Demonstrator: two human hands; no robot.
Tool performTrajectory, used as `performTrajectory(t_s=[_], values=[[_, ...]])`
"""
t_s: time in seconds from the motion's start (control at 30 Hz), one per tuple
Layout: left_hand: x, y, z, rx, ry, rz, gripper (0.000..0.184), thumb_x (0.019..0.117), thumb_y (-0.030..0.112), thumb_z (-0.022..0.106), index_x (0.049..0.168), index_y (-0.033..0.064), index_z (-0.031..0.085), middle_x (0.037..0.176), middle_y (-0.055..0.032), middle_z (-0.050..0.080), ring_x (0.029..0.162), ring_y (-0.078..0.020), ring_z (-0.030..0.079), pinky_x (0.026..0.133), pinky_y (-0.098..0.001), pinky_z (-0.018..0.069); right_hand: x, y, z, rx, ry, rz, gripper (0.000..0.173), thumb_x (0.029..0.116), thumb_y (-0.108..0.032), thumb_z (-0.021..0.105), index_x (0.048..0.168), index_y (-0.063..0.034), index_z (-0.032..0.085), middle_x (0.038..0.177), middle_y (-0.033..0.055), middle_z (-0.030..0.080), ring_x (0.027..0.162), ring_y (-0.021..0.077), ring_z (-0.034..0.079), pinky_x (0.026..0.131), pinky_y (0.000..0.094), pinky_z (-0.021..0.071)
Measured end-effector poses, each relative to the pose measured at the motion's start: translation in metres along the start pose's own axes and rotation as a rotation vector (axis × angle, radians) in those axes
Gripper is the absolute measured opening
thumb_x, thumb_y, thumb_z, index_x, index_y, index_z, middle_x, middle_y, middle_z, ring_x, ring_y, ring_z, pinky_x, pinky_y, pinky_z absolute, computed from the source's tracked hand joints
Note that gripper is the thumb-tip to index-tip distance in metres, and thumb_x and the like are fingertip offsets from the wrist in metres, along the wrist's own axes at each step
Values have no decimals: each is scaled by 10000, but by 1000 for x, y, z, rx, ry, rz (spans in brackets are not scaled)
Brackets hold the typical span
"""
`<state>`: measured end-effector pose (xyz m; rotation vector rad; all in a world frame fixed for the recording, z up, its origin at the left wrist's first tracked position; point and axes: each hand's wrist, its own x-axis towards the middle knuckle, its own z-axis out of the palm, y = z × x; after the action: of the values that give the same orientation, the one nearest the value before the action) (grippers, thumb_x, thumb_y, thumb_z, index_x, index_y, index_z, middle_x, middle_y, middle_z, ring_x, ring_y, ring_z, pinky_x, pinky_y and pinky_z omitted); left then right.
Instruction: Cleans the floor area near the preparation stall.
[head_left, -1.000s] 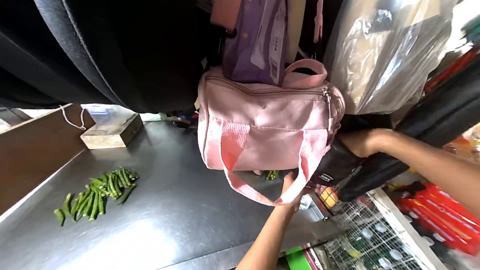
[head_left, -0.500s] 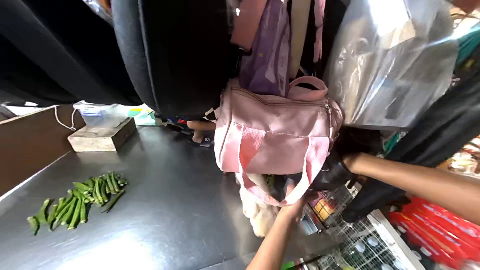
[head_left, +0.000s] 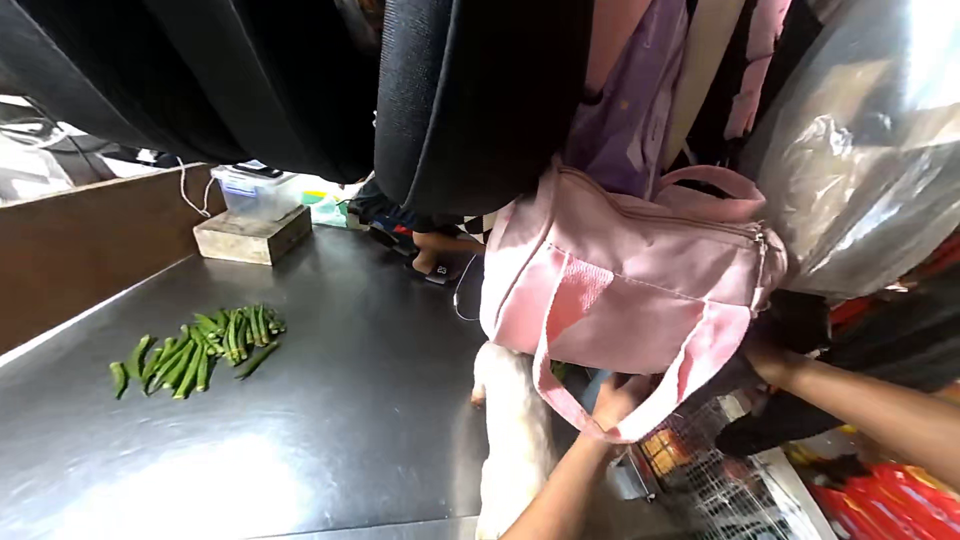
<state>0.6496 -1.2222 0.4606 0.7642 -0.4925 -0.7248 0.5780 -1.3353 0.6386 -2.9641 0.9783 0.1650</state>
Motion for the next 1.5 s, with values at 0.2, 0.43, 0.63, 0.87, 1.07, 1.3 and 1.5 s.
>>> performTrajectory(t_s=[0.2, 0.43, 0.63, 0.87, 1.07, 1.3, 1.5], values=[[2, 21, -11, 7, 81, 1, 242, 1082, 143, 449, 1193, -15, 595, 970, -74, 673, 826, -119, 660, 750, -328, 580, -4, -22, -45, -85, -65, -255, 308, 1023, -27, 549, 1290, 122, 591, 1297, 349, 587, 1255, 481, 542, 1059, 648, 380], [6, 10, -12, 8, -26, -181, 423, 1118, 331, 394, 1319, -11, 543, 1031, -163, 721, 777, -228, 731, 704, -373, 629, -17, 16, -9, 535, 278, -670, 240, 1008, -55, 506, 1099, -2, 722, 1046, 19, 712, 976, -65, 610, 925, 177, 511], [3, 0, -3, 32, -82, -248, 492, 1129, 391, 323, 1391, 5, 480, 1082, -185, 704, 801, -255, 728, 730, -385, 627, -23, 26, 18, 868, 783, -721, 203, 1000, -94, 569, 1071, -23, 746, 1063, 13, 763, 997, 49, 704, 915, 222, 581], [-6, 7, 12, 77, -80, -272, 491, 1126, 400, 329, 1340, 4, 524, 1061, -160, 706, 772, -218, 718, 713, -356, 620, -8, 37, 37, 1328, 906, -852, 241, 1063, -188, 506, 1100, -92, 725, 1125, 41, 755, 1077, 186, 706, 989, 371, 568], [-2, 9, 13, 167, -51, -314, 583, 1116, 473, 294, 1424, 15, 484, 1168, -173, 682, 787, -219, 715, 729, -369, 615, -33, 35, 20, 834, 517, -542, 271, 1061, -179, 480, 1161, -12, 668, 1144, 72, 691, 1059, 94, 638, 954, 303, 522], [-6, 19, 15, 355, -48, -316, 614, 1126, 462, 229, 1322, -20, 555, 1095, -165, 711, 774, -213, 704, 710, -369, 590, -34, 27, 30, 628, 999, -512, 287, 1016, -261, 581, 1070, -53, 771, 1101, 112, 680, 1034, 144, 637, 912, 299, 542], [-15, 23, 13, 489, -70, -287, 536, 1130, 405, 274, 1393, 1, 507, 1140, -153, 684, 805, -186, 677, 733, -360, 563, -27, 31, 34, 1370, 1169, -618, 224, 1093, -173, 422, 1157, -39, 590, 893, -54, 694, 762, 100, 709, 763, 336, 642]])
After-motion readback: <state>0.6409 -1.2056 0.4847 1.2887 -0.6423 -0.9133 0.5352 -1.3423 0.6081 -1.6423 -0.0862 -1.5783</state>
